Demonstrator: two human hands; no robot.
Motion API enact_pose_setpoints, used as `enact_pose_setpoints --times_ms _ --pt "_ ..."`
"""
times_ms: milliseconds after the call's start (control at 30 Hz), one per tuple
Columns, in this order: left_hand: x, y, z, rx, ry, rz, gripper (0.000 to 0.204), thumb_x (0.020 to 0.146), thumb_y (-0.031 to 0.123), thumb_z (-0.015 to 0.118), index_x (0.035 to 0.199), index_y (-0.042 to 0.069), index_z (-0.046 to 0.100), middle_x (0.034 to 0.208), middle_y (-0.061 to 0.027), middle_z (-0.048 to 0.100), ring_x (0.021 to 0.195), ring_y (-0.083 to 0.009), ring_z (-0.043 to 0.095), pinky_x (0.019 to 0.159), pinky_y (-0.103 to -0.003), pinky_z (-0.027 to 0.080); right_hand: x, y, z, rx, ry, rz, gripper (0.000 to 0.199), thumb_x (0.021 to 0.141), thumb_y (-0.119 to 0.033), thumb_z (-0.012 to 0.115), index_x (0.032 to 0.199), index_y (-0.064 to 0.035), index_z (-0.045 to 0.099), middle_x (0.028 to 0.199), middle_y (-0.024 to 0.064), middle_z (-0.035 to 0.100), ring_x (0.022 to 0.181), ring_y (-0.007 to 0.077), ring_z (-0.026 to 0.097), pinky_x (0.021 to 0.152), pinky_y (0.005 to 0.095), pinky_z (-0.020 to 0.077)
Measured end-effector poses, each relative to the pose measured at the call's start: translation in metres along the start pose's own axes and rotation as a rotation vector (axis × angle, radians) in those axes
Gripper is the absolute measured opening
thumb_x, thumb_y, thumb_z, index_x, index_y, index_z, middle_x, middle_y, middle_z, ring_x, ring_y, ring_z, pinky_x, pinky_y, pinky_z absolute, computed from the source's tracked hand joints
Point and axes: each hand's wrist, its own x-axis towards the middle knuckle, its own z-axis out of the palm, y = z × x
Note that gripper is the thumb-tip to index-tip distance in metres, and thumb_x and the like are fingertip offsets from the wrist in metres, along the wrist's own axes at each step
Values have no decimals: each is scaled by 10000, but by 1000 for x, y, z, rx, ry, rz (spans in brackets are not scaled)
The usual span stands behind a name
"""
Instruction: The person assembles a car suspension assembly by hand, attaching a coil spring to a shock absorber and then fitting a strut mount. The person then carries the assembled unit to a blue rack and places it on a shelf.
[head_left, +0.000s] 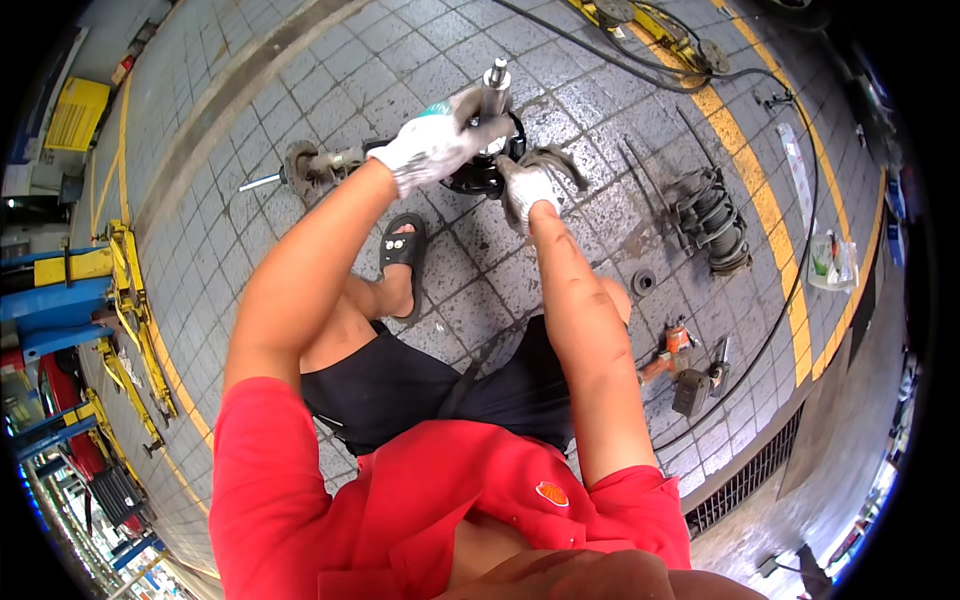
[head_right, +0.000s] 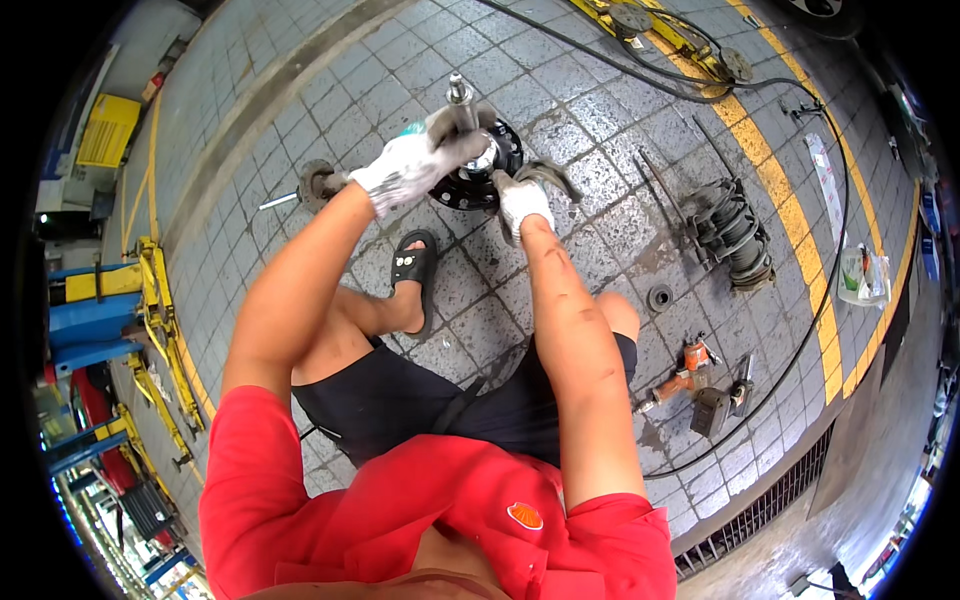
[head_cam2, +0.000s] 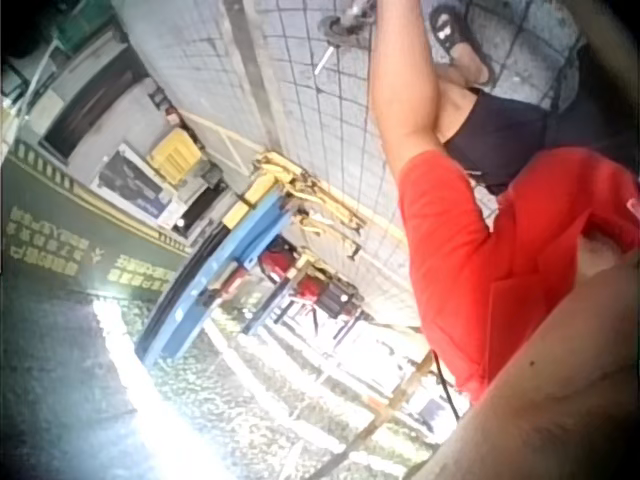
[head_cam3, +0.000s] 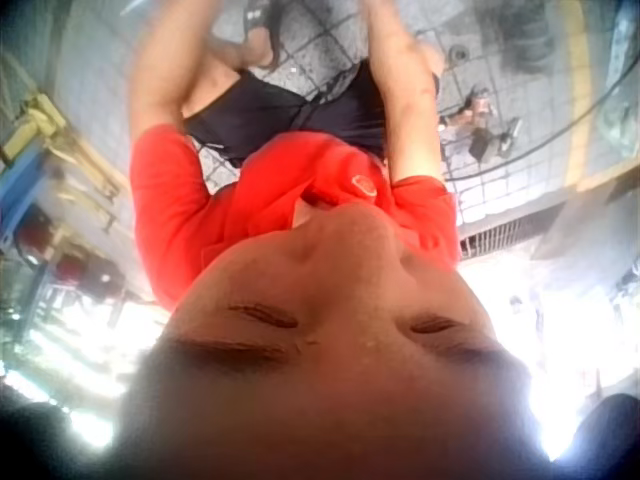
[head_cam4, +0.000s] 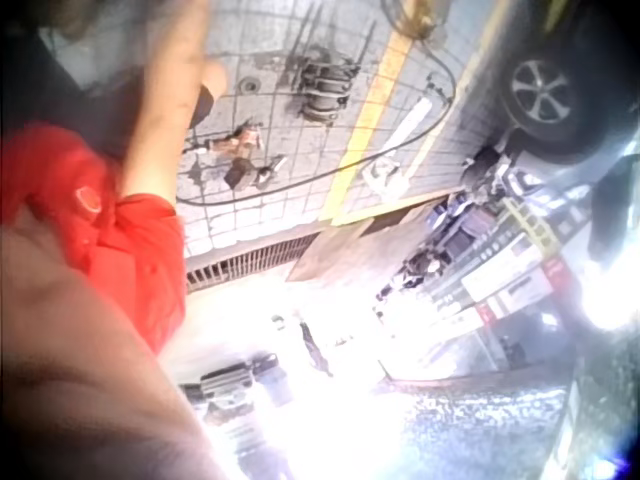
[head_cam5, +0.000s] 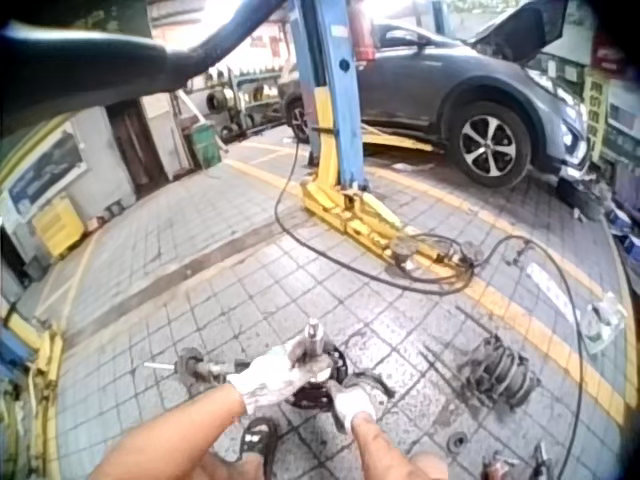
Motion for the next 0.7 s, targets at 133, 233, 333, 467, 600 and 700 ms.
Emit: enact_pose_setpoints --times_ms 133,233,333,467,600,700 --pt "20 11 19 123 215 50 392 966 402 694 1193 83 689 1048 -146 733 1004 -279 696 901 -368 520 -40 -47 -79 -305 -104 -23 592 960 -486 619 1190 56 683 1010 223 730 836 330 695 819 422 538" --pt "17 2 17 246 313 26 416 945 445 700 1155 86 695 1013 -177 727 942 -342 691 843 -402 530 -86 -80 -112 -277 -105 -214 516 1006 -435 586 1141 54 677 881 180 734 695 241 689 652 384 554" --pt "17 9 18 221 353 40 433 938 471 698 1128 81 701 993 -187 723 931 -367 689 821 -413 531 -135 -136 -152 203 -416 -373 403 1041 -377 553 1054 6 678 751 105 699 626 173 660 570 312 534" --pt "24 1 13 293 290 101 583 941 567 650 1280 94 623 1120 -184 717 1101 -362 668 922 -429 525 -140 -170 -143 139 -309 -1236 380 1081 -355 480 1038 -26 665 716 89 680 589 182 661 531 299 537" --pt "13 -42 17 128 138 -36 636 996 522 581 1448 78 524 1444 -92 593 1348 -258 520 1110 -367 437 -149 -230 -106 408 -756 -472 518 1016 -517 603 946 -5 629 734 89 666 636 217 678 586 318 561" --pt "16 -70 21 704 419 349 676 981 554 588 1448 71 521 1442 -106 591 1352 -277 513 1126 -388 423 -111 -223 -63 647 -646 -319 460 1006 -498 629 931 -44 634 747 99 668 606 209 645 581 322 543"
